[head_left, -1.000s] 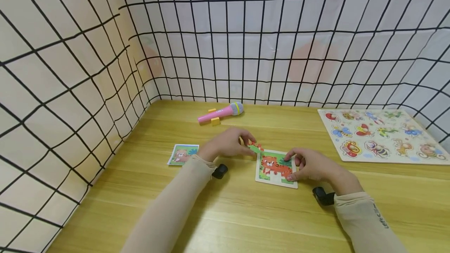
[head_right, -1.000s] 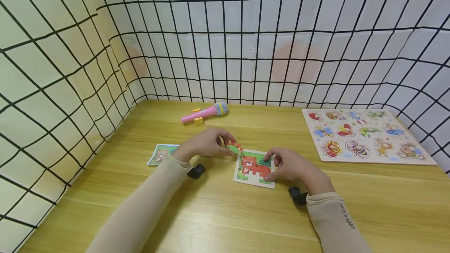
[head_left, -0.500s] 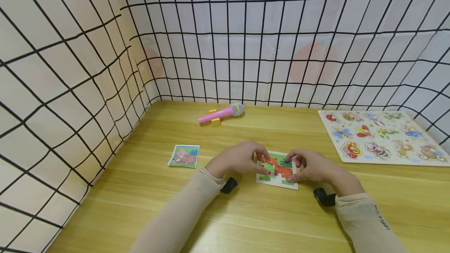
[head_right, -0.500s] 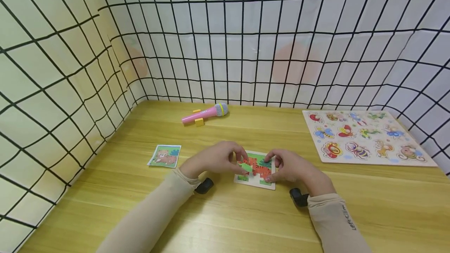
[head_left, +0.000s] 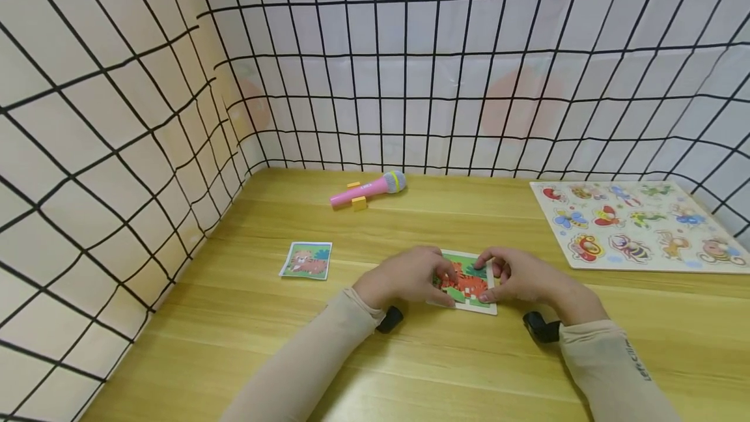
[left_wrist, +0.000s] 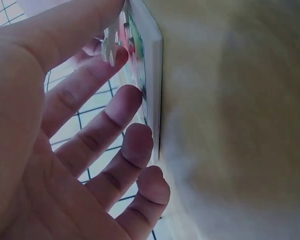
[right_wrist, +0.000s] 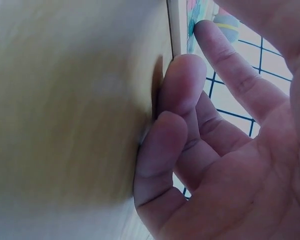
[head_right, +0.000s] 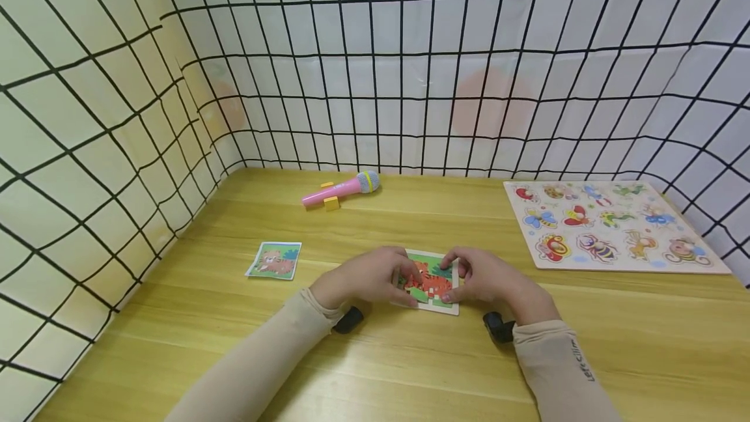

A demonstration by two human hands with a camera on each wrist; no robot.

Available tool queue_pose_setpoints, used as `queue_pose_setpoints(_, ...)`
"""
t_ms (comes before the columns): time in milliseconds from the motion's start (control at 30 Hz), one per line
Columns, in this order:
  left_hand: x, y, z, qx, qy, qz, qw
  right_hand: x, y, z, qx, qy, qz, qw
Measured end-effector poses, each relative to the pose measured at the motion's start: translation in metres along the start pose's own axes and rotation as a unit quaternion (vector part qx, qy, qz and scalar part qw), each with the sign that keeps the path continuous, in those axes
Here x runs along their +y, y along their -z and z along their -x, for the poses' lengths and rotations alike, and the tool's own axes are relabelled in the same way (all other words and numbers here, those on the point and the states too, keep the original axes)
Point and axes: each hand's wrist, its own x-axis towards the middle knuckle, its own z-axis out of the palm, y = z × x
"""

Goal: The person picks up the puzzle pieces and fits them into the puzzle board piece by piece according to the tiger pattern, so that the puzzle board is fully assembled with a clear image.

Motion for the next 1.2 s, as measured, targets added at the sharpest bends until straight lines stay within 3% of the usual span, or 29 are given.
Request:
queue_pose_setpoints(300,0.003,0.004,0.002,0.005,0.000,0.044,0.9990,0.000,0.001,0.001,0.003,-0.001,-0.002,1.000)
queue_pose_setpoints(800,0.008,-0.001,0.002,0.003,0.010,0.015,0.9998,0.001,0.001,0.000,-0.001,0.006,0.007,1.000)
queue_pose_setpoints(1200,0.013,-0.007,-0.002,0.011,-0.021,-0.033,0.9992,0.000,0.003,0.002,-0.013,0.030,0.014,0.999)
